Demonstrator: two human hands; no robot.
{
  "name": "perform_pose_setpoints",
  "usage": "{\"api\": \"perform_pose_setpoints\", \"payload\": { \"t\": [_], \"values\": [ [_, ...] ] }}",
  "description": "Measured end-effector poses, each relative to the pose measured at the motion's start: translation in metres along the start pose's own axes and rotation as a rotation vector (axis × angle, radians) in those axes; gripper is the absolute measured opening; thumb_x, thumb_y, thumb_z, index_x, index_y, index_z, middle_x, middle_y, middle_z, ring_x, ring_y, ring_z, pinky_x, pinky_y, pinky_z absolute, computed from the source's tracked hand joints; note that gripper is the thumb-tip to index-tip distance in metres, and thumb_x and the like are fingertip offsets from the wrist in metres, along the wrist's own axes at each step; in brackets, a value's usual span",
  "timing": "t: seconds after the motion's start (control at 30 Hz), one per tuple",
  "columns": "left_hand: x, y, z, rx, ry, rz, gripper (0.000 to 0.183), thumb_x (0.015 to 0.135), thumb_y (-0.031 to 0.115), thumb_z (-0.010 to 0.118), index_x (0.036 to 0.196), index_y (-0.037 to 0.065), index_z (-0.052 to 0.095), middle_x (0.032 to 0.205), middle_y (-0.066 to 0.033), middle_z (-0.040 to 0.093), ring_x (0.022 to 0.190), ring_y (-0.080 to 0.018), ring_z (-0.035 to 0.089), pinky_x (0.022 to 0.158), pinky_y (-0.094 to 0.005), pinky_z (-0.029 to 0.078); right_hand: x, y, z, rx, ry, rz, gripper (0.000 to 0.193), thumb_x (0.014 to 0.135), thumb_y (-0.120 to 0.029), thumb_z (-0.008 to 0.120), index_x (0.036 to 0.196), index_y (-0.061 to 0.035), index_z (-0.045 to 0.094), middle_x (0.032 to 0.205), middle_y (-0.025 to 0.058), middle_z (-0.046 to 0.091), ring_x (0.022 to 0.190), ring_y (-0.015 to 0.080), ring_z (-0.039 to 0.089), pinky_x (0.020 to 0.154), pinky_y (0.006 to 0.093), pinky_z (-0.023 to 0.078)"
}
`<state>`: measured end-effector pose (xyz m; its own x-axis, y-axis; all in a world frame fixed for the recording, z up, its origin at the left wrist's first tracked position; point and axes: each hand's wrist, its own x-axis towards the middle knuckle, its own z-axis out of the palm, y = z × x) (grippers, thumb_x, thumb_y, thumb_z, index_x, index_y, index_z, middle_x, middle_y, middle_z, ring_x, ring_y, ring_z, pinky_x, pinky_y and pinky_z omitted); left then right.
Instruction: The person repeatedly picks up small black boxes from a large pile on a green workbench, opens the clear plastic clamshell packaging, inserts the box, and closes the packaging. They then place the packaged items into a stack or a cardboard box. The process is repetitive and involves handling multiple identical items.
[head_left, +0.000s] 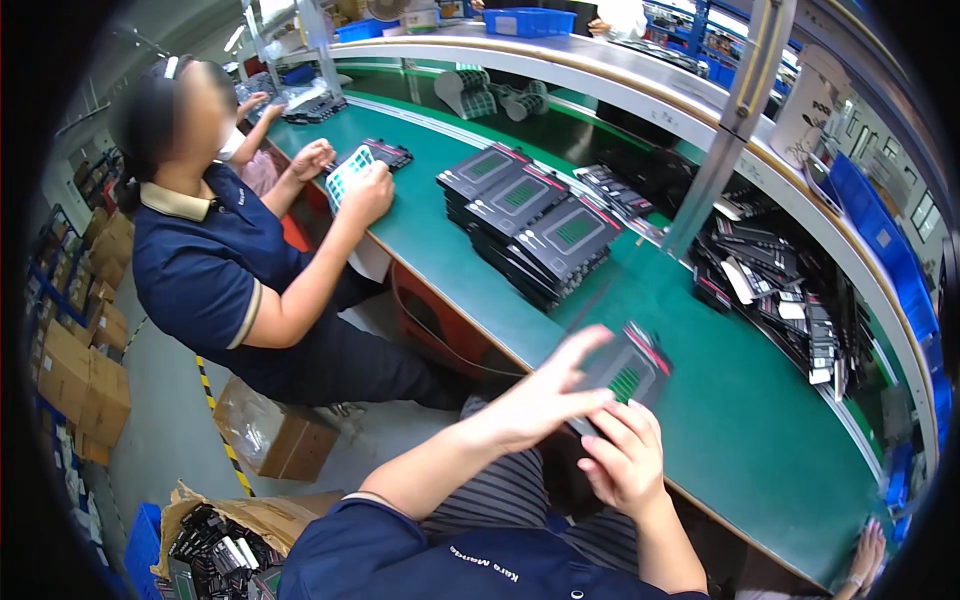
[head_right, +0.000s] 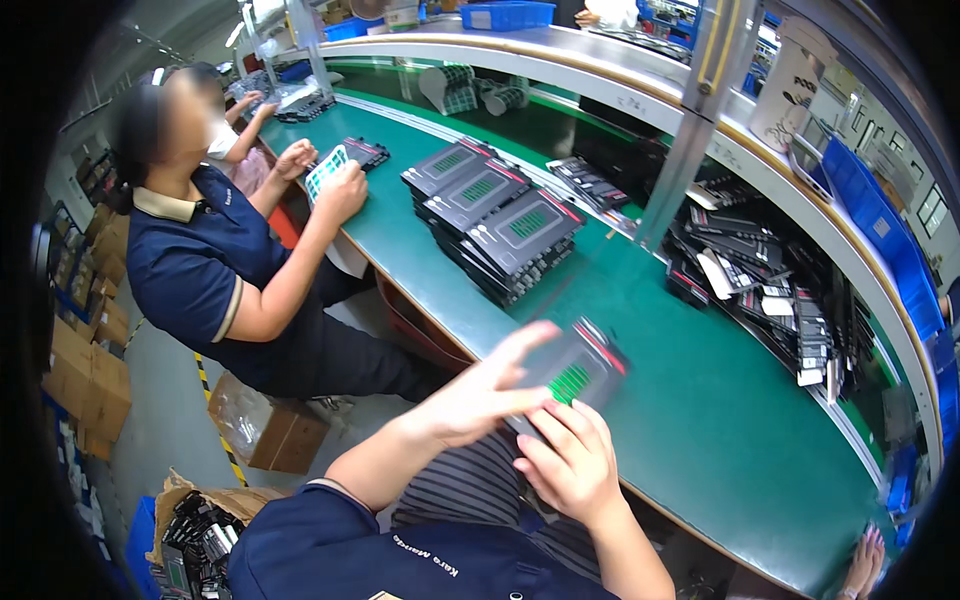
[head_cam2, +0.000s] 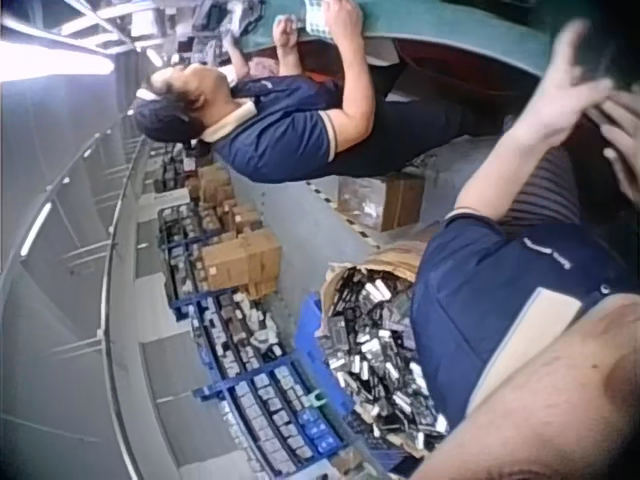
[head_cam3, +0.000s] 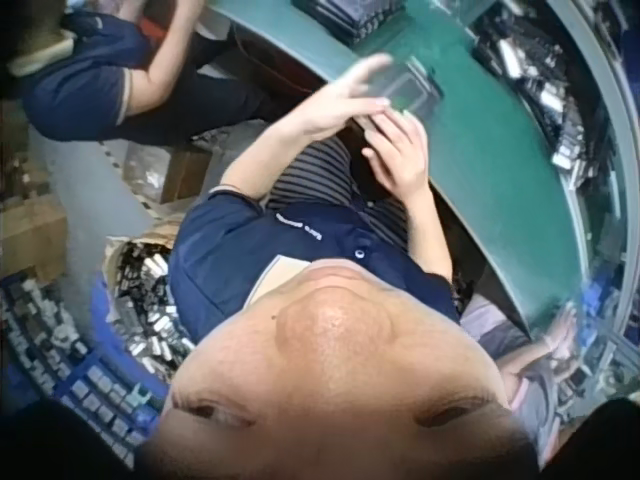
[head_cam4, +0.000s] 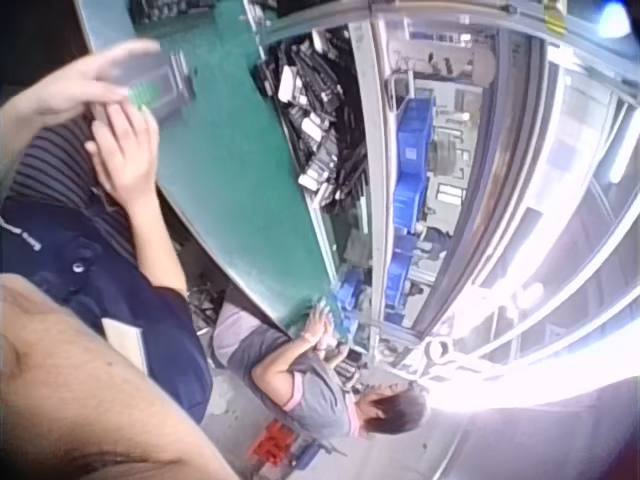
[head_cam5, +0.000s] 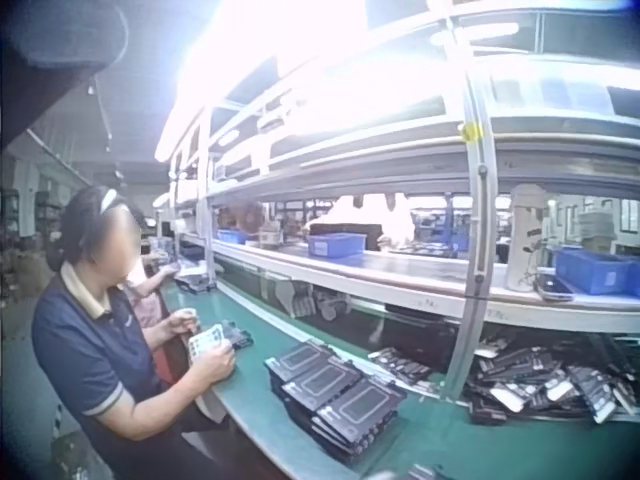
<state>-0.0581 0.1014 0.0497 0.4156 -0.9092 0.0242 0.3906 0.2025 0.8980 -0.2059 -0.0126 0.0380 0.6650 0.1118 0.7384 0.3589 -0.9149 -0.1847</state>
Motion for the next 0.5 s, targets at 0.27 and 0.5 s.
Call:
{"api": "perform_pose_setpoints", "payload": {
  "t": [0.27,0.5],
  "values": [
    [0.011,0.143,-0.238,0.293,0.772,0.693,0.024,0.087,0.002,0.071,0.109,0.001,0.061,0.102,-0.0082,0.065,0.093,-0.0172,0.064,0.080,-0.0316,0.055,-0.001,0.016,0.035,0.485,0.397,0.551,0.015,0.098,-0.002,0.049,0.086,0.0013,0.057,0.084,0.0134,0.065,0.079,0.0210,0.064,0.075,0.0316,0.052],
    [0.076,0.210,-0.486,-0.026,0.847,0.611,0.010,0.096,0.004,0.057,0.105,0.000,0.059,0.118,-0.0093,0.063,0.108,-0.0196,0.062,0.088,-0.0357,0.055,-0.011,0.022,0.046,0.640,0.541,0.757,0.021,0.092,0.009,0.059,0.105,-0.0013,0.047,0.095,0.0122,0.064,0.086,0.0156,0.062,0.081,0.0284,0.051]
  ]
}}
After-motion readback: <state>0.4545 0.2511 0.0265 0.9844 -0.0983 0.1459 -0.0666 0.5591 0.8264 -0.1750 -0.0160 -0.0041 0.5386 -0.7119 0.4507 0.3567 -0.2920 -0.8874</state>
